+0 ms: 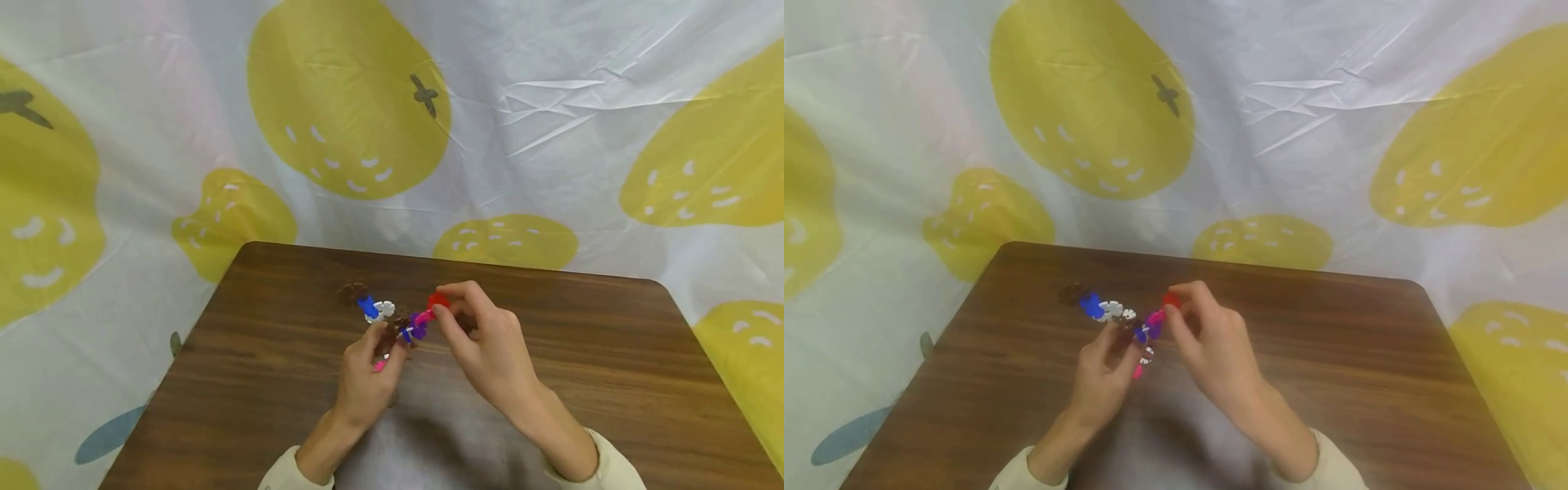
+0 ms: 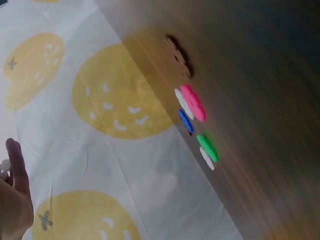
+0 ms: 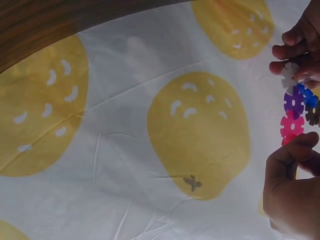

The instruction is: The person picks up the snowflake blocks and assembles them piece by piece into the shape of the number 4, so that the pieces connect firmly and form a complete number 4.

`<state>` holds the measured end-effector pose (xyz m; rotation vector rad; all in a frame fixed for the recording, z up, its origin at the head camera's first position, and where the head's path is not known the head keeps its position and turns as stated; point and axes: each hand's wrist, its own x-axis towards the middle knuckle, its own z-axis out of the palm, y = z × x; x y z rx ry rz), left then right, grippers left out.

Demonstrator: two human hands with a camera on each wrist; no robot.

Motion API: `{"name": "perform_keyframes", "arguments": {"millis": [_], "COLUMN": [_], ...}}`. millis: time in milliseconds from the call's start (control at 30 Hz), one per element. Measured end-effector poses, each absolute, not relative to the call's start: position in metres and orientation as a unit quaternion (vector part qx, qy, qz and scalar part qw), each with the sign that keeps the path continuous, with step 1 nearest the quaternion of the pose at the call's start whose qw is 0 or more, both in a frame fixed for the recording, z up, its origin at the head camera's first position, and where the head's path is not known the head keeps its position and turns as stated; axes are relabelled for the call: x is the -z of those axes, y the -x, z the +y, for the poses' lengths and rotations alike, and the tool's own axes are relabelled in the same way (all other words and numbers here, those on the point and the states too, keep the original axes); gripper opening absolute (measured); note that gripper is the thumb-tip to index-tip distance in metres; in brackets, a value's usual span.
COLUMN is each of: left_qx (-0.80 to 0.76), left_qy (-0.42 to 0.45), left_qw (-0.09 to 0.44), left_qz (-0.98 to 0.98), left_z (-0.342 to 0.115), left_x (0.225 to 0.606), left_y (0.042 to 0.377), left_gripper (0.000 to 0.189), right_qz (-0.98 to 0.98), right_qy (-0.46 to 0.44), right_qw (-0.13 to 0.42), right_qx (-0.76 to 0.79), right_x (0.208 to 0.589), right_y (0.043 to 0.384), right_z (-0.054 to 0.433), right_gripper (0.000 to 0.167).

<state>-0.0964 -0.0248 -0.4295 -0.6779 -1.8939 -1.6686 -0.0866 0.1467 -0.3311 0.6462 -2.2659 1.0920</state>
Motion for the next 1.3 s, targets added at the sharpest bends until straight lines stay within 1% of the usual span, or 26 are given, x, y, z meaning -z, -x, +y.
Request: {"name": "perform_keyframes", "arguments": {"millis": [67,167,300,367,467,600,733,933,1167,1300], "left_qx": [0.654,0.695,0.718,0.722,0.730,0.742,0.761,0.806,0.791,0.779], "left_qy": [0.238,0.228,0.228,0.230,0.222,0.194,0.179,0.167,0.087,0.056], "left_qw": [0.215,0.161,0.108,0.093,0.084,0.088,0.094,0.075,0.076,0.068], "left_qz": [-0.686,-0.663,-0.649,-0.646,-0.641,-0.635,-0.616,-0.563,-0.601,-0.620], "left_z": [-0.024,-0.022,-0.023,-0.023,-0.022,-0.019,-0.015,-0.010,-0.014,-0.017], "left_x": [0.428,0.423,0.419,0.418,0.418,0.418,0.418,0.416,0.415,0.417], "left_y": [0.094,0.093,0.091,0.090,0.090,0.090,0.090,0.092,0.095,0.097], "left_gripper": [0.020,0.031,0.043,0.043,0.034,0.025,0.024,0.021,0.017,0.014], "right_qz": [-0.842,-0.846,-0.853,-0.856,-0.859,-0.863,-0.864,-0.862,-0.868,-0.874], "right_qy": [-0.239,-0.231,-0.220,-0.217,-0.217,-0.219,-0.222,-0.232,-0.250,-0.229], "right_qw": [0.273,0.269,0.259,0.257,0.255,0.246,0.237,0.230,0.215,0.208], "right_qx": [-0.400,-0.398,-0.396,-0.394,-0.387,-0.383,-0.386,-0.388,-0.371,-0.375], "right_x": [0.332,0.333,0.334,0.334,0.335,0.336,0.338,0.340,0.342,0.339], "right_y": [0.088,0.088,0.088,0.089,0.089,0.089,0.088,0.088,0.091,0.095], "right_z": [0.145,0.144,0.143,0.144,0.144,0.144,0.143,0.141,0.144,0.155], "right_gripper": [0.020,0.020,0.019,0.019,0.020,0.021,0.021,0.022,0.025,0.024]}}
